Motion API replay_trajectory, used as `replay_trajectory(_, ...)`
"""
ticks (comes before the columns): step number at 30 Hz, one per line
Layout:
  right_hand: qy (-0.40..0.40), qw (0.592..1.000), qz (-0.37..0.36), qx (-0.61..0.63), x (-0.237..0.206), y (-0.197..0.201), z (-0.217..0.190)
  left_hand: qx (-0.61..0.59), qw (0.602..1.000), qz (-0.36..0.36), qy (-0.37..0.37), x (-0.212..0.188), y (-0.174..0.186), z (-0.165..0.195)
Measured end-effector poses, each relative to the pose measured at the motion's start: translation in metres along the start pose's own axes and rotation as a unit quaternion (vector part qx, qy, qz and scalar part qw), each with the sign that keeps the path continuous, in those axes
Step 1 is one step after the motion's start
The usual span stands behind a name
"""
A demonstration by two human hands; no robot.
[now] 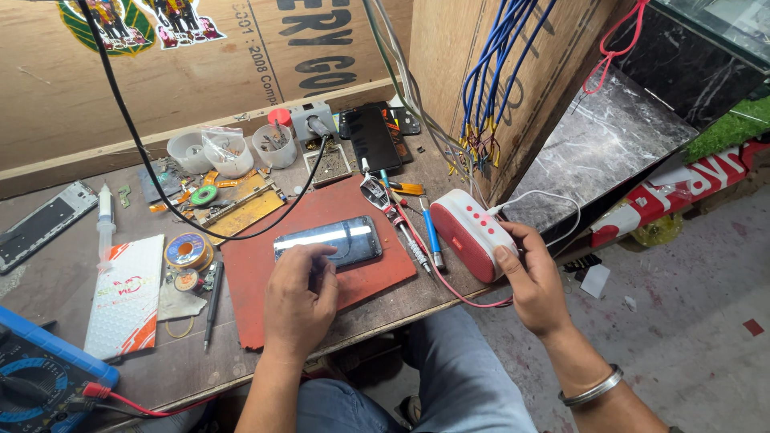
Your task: The person uses a precision screwdriver to unscrew and pry open a small red and white Bluetooth speaker, works on its internal wiring, and reconnects a cable. They then set the reassembled speaker on the workbench, connect it to a multimeter setup, and handle a smartphone on the mat.
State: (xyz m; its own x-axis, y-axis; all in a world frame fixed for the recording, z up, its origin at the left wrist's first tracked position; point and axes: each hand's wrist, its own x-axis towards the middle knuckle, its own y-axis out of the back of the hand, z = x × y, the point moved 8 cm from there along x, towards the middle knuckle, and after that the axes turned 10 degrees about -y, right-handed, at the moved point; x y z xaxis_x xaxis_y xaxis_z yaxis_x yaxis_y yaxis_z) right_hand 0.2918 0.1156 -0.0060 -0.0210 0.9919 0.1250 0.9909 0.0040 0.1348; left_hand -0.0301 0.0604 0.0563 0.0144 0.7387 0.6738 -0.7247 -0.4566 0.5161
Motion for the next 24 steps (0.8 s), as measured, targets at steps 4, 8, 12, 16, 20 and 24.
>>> replay_trajectory(4,0.0,1.0,-0.003,0.004,0.0002,0.0001,-0.0001,0.005,1.0,0.001,0.0,-0.0001,0.0008,0.0012)
replay_trajectory(8,0.0,1.0,-0.005,0.015,0.0003,-0.0006,0.0004,0.006,1.0,-0.001,0.0,-0.0002,0.0009,0.0013)
replay_trajectory(12,-0.002,1.0,-0.003,0.01,0.0004,-0.0005,-0.0001,0.004,1.0,-0.001,0.004,0.0003,0.0011,0.001)
replay_trajectory(16,-0.004,1.0,-0.003,0.005,-0.0004,-0.0006,-0.0012,0.002,1.0,-0.006,0.011,-0.0003,0.0006,0.0007)
replay_trajectory(20,-0.004,1.0,-0.002,0.006,-0.0007,-0.0008,-0.0019,0.002,1.0,-0.006,0.009,-0.0001,0.0007,0.0012)
replay_trajectory(24,0.002,1.0,0.002,-0.009,-0.001,0.0002,-0.003,0.0,1.0,-0.003,0.004,0.0004,0.0008,0.0019)
